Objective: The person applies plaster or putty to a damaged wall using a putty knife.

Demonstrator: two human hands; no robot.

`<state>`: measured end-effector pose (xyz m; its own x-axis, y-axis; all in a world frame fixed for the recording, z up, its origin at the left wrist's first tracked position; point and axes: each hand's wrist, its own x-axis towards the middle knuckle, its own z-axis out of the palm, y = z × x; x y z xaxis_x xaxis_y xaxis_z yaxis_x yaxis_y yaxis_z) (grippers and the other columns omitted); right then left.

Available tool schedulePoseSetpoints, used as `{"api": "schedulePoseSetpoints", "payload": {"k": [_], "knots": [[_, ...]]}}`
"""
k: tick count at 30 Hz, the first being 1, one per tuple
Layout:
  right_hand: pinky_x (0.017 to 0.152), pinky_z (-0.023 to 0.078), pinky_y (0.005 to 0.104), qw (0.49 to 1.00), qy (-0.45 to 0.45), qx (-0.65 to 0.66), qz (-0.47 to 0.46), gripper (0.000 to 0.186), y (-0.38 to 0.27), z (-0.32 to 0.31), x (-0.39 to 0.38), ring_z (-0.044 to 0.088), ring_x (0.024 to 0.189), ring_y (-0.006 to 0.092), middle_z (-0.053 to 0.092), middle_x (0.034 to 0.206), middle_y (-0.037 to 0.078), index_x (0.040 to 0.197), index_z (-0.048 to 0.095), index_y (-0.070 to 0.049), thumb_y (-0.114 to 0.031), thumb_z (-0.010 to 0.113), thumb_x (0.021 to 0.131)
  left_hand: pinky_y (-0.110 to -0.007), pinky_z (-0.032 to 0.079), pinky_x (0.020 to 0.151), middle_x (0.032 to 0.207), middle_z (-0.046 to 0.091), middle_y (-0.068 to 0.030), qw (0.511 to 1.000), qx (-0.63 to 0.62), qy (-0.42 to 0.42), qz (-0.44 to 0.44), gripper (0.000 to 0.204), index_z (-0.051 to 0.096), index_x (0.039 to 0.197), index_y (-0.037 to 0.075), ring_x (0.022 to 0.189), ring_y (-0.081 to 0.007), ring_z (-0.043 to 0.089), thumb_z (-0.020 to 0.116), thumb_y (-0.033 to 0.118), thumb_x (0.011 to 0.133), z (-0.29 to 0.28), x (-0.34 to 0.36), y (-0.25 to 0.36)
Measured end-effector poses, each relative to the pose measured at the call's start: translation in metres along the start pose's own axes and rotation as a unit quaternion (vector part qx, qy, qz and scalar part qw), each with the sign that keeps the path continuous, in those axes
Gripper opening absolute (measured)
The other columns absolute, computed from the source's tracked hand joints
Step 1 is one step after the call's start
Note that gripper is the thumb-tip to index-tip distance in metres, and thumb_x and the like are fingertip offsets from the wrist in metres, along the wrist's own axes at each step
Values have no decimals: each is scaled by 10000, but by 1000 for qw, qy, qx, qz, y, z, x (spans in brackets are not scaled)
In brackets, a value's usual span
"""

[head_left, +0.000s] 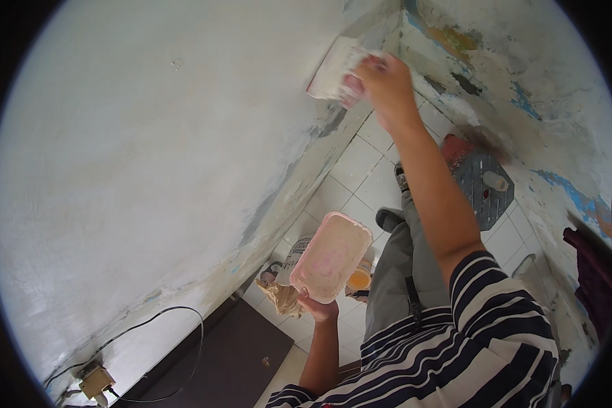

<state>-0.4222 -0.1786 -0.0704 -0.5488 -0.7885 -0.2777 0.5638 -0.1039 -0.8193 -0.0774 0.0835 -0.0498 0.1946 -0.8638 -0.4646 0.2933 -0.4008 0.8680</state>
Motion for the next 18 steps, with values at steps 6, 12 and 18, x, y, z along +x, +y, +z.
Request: {"api": "schedulePoseSetpoints", "payload": {"k": [6, 12, 18], "knots": [[558, 548, 351, 977, 153, -137, 61, 137, 91, -52, -13, 661, 677, 215, 631, 813, 131, 894, 578, 30, -2, 631, 771, -446, 413, 1067, 1352, 535, -99, 1000, -8, -2, 2, 630, 439, 1387, 55, 1277, -288, 513, 372, 479, 926, 2, 7, -1], [563, 559, 361, 981, 76, -142, 112, 153, 99, 16, 46, 672, 682, 239, 619, 798, 153, 889, 552, 75, 6, 626, 773, -450, 340, 1129, 1434, 485, -85, 999, -15, -32, -33, 677, 409, 1436, 93, 1364, -283, 434, 372, 524, 915, -4, 7, 0], [670, 575, 352, 996, 4, 20, 87, 145, 16, -35, -13, 649, 694, 176, 634, 877, 112, 949, 560, 36, 0, 618, 821, -451, 341, 1130, 1436, 484, -82, 999, -11, -37, -14, 665, 409, 1440, 101, 1363, -282, 436, 369, 527, 931, -9, 7, 9]]}}
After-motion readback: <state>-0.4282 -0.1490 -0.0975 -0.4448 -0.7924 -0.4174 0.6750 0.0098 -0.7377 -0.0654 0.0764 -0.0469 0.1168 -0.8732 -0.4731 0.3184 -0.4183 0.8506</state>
